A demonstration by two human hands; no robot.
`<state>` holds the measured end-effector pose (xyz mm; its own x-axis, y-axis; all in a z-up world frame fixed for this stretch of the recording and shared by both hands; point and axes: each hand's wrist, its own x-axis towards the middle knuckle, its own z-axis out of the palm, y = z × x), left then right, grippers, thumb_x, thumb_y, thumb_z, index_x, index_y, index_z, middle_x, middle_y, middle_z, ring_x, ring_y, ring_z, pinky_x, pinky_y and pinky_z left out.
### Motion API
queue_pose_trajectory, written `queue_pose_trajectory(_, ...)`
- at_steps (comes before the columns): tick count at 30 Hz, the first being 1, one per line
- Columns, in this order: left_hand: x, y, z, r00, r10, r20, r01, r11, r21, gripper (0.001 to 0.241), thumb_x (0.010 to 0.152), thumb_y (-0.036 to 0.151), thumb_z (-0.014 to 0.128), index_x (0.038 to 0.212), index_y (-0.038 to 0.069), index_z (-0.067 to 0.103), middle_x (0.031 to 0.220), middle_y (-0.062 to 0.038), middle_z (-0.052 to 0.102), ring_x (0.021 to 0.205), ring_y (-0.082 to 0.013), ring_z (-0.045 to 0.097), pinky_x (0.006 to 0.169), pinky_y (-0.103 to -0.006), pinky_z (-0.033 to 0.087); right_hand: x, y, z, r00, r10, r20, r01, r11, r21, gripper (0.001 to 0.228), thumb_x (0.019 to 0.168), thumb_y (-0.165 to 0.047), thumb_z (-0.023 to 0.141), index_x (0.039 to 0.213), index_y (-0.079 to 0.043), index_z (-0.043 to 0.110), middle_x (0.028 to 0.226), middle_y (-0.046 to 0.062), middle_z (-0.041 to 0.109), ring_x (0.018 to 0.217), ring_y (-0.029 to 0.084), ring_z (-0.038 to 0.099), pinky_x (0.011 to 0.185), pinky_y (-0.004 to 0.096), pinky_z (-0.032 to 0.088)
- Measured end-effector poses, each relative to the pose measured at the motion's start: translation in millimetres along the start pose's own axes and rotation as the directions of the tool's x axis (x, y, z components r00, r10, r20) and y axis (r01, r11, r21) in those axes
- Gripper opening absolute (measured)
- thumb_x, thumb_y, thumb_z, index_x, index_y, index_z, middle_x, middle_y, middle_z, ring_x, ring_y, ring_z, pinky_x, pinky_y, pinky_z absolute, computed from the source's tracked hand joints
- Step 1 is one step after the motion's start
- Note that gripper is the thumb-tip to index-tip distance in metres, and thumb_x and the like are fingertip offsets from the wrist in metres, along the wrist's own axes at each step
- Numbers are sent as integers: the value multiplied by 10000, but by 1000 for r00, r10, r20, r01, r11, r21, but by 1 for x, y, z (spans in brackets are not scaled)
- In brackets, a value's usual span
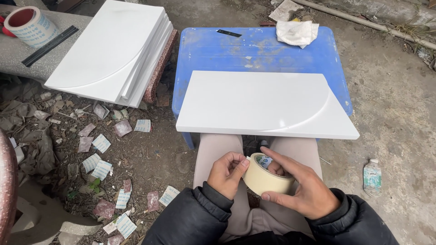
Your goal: Applying masking tape to the curved edges of white furniture panels
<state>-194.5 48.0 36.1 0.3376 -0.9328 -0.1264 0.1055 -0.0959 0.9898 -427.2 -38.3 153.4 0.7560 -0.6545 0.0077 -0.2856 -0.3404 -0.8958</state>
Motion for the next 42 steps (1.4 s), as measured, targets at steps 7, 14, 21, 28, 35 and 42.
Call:
queue_pose_trajectory(7, -12, 26, 13, 974, 209, -89, -168, 927, 336, 271, 1157, 363, 617, 1163, 126, 749, 1073, -4, 810, 989, -206, 767, 929, -378, 625, -3, 11, 11, 990, 139, -21, -141, 969, -202, 1052, 851, -483, 1034, 1784, -343, 568, 1134, 21, 843, 1099, 134, 888, 1062, 266, 607)
queue_pose_trajectory(14, -20, 31, 26, 900, 368, -234, -237, 863, 446, 148, 1163, 260, 624, 1157, 136, 705, 1104, -15, 786, 1044, -261, 772, 948, -410, 607, -6, 0, 28, 986, -7, -169, -38, 965, -261, 423, 923, -511, 933, 1167, -168, 894, 979, 11, 922, 852, 193, 786, 775, 354, 609)
queue_pose_trajectory(21, -16, 44, 11, 993, 25, -119, -33, 997, -71, 342, 997, 241, 916, 1273, 38, 911, 1081, -55, 880, 963, -113, 761, 861, -253, 673, -3, -1, 25, 977, -140, -160, 84, 946, -314, 411, 957, -494, 917, 1160, -138, 885, 1038, 33, 935, 960, 248, 850, 913, 396, 653)
queue_pose_trajectory(28, -11, 27, 16, 977, 25, -210, -27, 1000, -5, 218, 1015, 282, 889, 1057, 68, 889, 977, -62, 898, 895, -148, 802, 813, -300, 682, -5, 5, 32, 984, -43, -173, -16, 944, -329, 471, 910, -576, 939, 1128, -163, 872, 964, 24, 917, 827, 222, 845, 772, 374, 630)
queue_pose_trajectory(35, -14, 20, 22, 901, 133, -413, -126, 991, 44, 117, 1041, 205, 858, 1075, 95, 837, 1020, -39, 857, 934, -167, 803, 870, -311, 676, -5, 16, 30, 960, -27, -278, -107, 884, -456, 495, 919, -648, 896, 1056, -172, 888, 902, 54, 903, 784, 265, 842, 728, 416, 618)
queue_pose_trajectory(42, -13, 27, -7, 834, 264, -485, -262, 962, 73, 92, 1046, 158, 871, 1082, 81, 836, 1056, -48, 829, 992, -182, 796, 936, -320, 680, -4, 9, 19, 919, 43, -392, -246, 839, -486, 519, 837, -701, 940, 782, -193, 849, 651, -24, 822, 578, 185, 734, 625, 376, 536)
